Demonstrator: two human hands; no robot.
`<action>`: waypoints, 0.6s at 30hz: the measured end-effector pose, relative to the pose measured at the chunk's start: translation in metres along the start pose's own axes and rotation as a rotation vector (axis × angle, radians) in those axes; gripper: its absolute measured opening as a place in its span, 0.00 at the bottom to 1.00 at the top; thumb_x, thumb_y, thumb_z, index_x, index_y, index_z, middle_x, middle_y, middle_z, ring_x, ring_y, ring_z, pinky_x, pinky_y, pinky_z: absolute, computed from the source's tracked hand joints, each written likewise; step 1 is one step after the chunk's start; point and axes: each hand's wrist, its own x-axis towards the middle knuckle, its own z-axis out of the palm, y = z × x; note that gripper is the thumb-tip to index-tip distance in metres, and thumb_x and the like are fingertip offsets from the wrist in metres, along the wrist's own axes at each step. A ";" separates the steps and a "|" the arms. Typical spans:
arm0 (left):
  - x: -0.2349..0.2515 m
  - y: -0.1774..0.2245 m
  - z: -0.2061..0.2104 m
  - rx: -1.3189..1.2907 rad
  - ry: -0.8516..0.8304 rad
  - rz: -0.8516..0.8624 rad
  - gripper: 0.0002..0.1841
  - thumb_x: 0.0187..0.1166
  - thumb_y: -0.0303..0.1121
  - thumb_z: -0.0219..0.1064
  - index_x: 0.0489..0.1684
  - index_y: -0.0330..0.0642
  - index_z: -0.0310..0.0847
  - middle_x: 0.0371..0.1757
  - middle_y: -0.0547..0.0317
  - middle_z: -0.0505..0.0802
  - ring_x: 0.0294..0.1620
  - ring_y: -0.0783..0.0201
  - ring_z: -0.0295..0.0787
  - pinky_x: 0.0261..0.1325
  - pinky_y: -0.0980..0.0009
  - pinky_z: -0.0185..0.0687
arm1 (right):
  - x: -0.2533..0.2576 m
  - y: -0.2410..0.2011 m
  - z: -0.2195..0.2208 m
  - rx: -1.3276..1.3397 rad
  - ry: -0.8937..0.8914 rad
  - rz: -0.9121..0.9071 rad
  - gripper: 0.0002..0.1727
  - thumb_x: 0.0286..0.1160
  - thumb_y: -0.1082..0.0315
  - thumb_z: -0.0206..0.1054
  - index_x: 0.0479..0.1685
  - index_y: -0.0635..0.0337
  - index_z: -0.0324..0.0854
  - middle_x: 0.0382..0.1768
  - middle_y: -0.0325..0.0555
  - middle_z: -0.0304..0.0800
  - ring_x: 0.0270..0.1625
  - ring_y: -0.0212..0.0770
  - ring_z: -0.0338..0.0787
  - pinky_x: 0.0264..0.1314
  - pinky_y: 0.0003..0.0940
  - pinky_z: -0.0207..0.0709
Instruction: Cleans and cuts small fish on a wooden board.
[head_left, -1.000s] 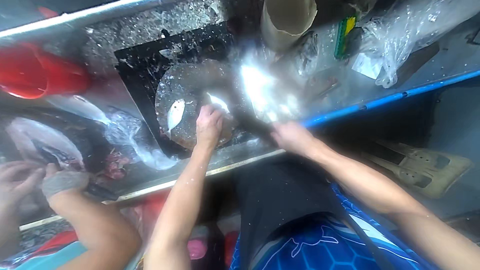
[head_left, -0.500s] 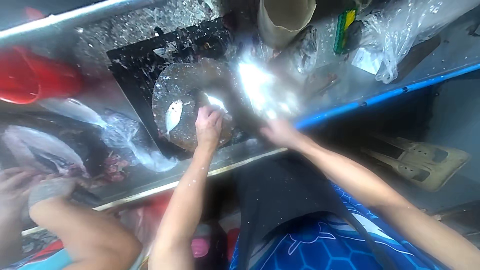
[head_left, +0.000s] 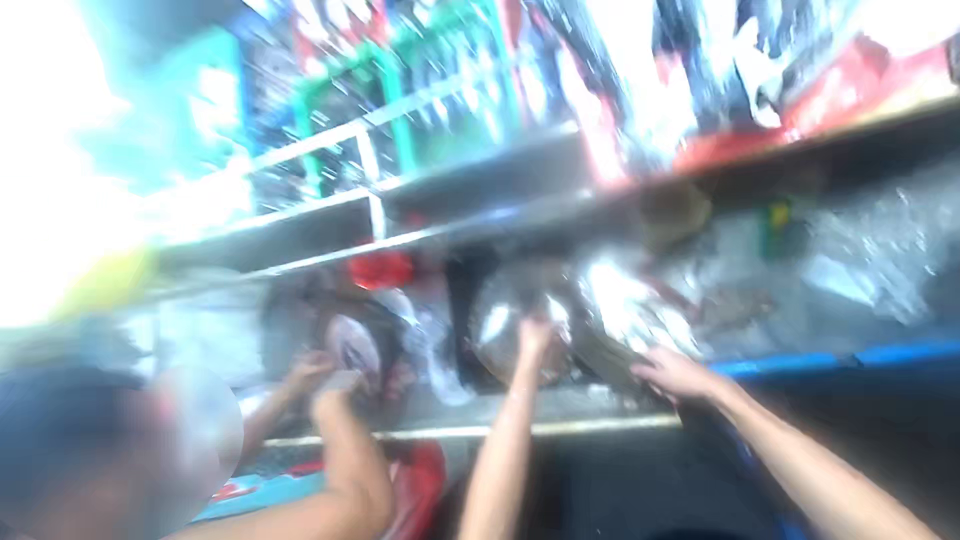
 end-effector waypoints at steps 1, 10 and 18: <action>0.006 -0.001 -0.006 -0.129 -0.102 -0.044 0.25 0.71 0.32 0.80 0.65 0.30 0.81 0.49 0.42 0.94 0.40 0.56 0.94 0.48 0.60 0.93 | -0.003 -0.005 -0.008 -0.021 -0.012 -0.006 0.27 0.88 0.41 0.57 0.60 0.58 0.82 0.24 0.49 0.87 0.19 0.44 0.85 0.27 0.45 0.85; -0.012 0.030 -0.013 0.029 -0.044 0.192 0.19 0.77 0.41 0.75 0.57 0.35 0.89 0.47 0.48 0.97 0.47 0.59 0.97 0.59 0.56 0.92 | -0.020 -0.060 -0.032 -0.417 0.144 -0.069 0.27 0.90 0.47 0.56 0.64 0.62 0.84 0.52 0.64 0.91 0.56 0.62 0.91 0.64 0.67 0.80; -0.021 0.021 0.037 0.281 0.351 0.083 0.25 0.84 0.51 0.63 0.60 0.35 0.85 0.55 0.35 0.92 0.58 0.38 0.90 0.62 0.38 0.84 | -0.030 -0.144 0.076 -0.493 0.295 0.250 0.22 0.83 0.72 0.60 0.74 0.66 0.69 0.54 0.68 0.88 0.54 0.70 0.92 0.51 0.68 0.85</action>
